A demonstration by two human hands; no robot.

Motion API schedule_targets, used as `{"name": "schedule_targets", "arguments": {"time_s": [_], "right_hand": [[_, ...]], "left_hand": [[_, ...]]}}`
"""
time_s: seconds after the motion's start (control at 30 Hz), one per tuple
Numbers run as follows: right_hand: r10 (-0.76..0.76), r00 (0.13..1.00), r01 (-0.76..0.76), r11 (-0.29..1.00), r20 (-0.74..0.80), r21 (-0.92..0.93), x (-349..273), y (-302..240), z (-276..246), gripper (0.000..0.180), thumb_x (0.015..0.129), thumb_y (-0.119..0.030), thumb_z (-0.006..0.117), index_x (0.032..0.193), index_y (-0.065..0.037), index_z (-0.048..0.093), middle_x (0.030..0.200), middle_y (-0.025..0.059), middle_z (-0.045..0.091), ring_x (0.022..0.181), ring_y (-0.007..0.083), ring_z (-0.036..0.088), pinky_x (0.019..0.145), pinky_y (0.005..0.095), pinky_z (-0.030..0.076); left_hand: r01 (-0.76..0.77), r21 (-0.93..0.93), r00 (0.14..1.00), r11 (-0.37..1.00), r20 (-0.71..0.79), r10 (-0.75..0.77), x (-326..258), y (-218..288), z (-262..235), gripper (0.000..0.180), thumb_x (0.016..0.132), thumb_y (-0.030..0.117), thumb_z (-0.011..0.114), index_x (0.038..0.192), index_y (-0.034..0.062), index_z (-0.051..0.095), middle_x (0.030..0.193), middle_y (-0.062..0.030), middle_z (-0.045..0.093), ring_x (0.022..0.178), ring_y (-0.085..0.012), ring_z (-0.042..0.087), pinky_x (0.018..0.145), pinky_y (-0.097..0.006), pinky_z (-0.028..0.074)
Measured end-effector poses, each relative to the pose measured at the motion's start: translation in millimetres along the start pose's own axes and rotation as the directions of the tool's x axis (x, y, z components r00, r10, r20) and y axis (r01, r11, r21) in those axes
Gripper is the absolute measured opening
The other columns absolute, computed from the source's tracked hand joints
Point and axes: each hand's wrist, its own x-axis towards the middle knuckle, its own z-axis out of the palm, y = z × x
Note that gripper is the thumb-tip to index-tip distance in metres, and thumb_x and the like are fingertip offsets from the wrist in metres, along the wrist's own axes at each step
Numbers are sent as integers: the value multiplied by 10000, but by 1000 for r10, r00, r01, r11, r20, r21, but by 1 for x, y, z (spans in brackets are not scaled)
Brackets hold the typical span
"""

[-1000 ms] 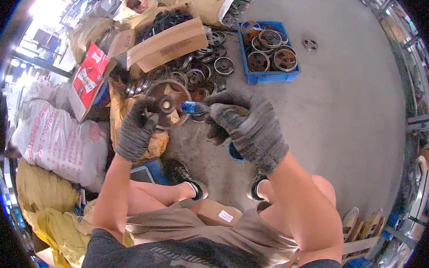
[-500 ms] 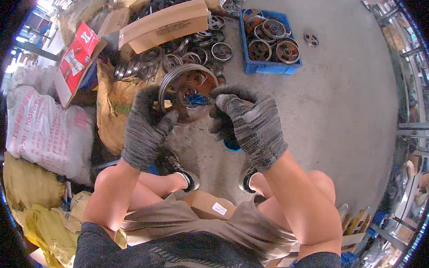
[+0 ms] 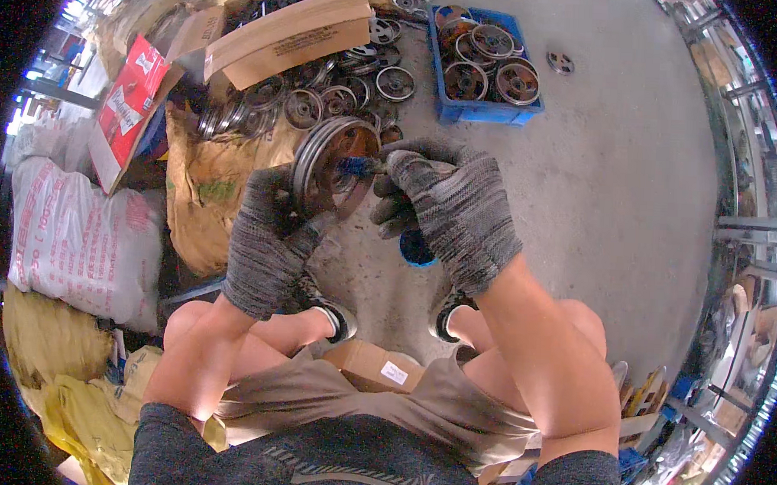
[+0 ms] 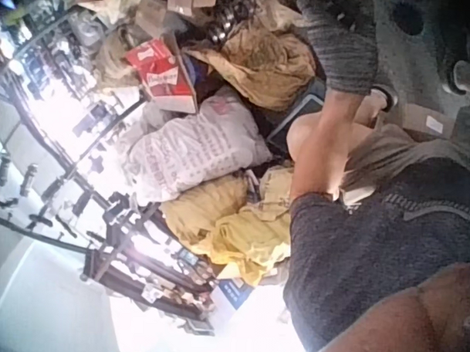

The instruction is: The person lubricates metal pulleys by dipping a brush into blue grease, applying the grease to the center of each pulley, and sorting them into stacks and a blue crate.

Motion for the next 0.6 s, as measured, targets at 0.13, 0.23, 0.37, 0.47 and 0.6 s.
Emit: {"name": "schedule_targets", "arguments": {"time_s": [0.13, 0.23, 0.37, 0.47, 0.6], "right_hand": [[46, 999, -44, 995, 23, -91, -1, -3, -2, 277, 942, -227, 635, 1067, 21, 649, 812, 107, 704, 619, 181, 687, 501, 289, 543], [48, 998, -46, 996, 30, -77, -2, -4, -1, 259, 929, -154, 622, 1075, 59, 635, 840, 157, 679, 656, 225, 689, 572, 311, 580], [11, 1000, -10, 998, 4, -65, 1, 1, -5, 259, 926, -155, 629, 1076, 57, 636, 845, 163, 682, 663, 236, 693, 580, 315, 586], [34, 999, -34, 998, 0, -50, 2, 0, -5, 265, 925, -160, 635, 1077, 57, 636, 851, 164, 685, 664, 238, 692, 576, 317, 584], [-44, 999, 43, 999, -30, -14, 1, 0, -5, 247, 933, -192, 635, 1009, 42, 656, 796, 119, 692, 636, 187, 682, 533, 290, 548]], "left_hand": [[-24, 83, 1000, 996, -1, 24, -1, 1, 1, 524, 807, 71, 765, 1238, 51, 468, 1049, -81, 627, 884, -154, 641, 763, -289, 549], [-32, 14, 999, 999, 6, 32, -2, 3, 2, 535, 803, 81, 774, 1240, 50, 468, 1041, -75, 628, 875, -155, 641, 760, -290, 550], [-45, 65, 999, 997, 32, 43, -5, 11, 5, 503, 797, 84, 782, 1209, 51, 495, 1024, -67, 630, 871, -158, 635, 765, -295, 548], [-53, 94, 997, 994, 60, 48, -3, 9, 5, 475, 797, 87, 781, 1188, 55, 513, 1018, -67, 630, 869, -154, 630, 762, -300, 548], [-81, 143, 990, 986, 122, 64, -1, 2, 5, 455, 811, 106, 776, 1176, 51, 510, 1014, -77, 630, 864, -136, 626, 758, -310, 549]]}}
